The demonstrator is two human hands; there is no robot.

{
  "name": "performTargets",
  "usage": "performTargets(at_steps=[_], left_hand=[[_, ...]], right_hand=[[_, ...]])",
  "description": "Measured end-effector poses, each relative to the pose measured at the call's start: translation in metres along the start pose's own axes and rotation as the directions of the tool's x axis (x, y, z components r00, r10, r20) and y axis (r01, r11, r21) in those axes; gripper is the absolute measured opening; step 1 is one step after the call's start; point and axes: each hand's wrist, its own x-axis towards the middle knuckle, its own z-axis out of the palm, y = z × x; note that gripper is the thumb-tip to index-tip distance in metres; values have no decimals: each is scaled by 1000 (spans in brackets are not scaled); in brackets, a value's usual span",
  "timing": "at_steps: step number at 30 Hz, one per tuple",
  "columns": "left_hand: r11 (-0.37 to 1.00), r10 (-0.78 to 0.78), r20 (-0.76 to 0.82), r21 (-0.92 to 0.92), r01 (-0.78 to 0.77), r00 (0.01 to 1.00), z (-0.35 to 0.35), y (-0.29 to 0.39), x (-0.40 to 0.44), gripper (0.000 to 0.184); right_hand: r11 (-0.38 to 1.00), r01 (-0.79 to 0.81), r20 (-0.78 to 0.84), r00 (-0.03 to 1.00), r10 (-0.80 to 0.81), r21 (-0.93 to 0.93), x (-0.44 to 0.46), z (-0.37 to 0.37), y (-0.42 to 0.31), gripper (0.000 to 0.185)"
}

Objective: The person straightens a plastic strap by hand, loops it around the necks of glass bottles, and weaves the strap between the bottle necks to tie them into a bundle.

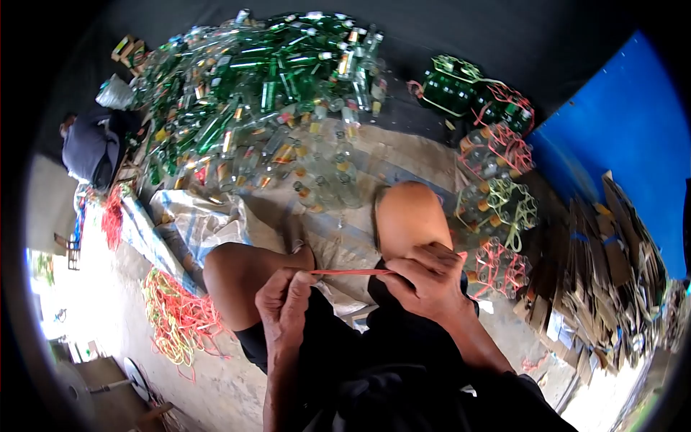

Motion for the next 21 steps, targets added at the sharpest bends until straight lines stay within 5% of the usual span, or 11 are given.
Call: performTargets(at_steps=[7, 11, 21], left_hand=[[993, -113, 60, 44, 110, 992, -8, 10, -1, 20], [991, 91, 120, 84, -102, 989, -13, 6, 1, 22], [990, 137, 322, -30, -134, 937, -25, -31, -5, 27]], right_hand=[[1000, -5, 20, 1000, 6, -22, 3, 1, -3, 19], [997, 16, 27, 1000, -14, -72, 3, 3, -6, 15], [997, 22, 66, 998, -17, -78, 0, 4, -11, 8]])
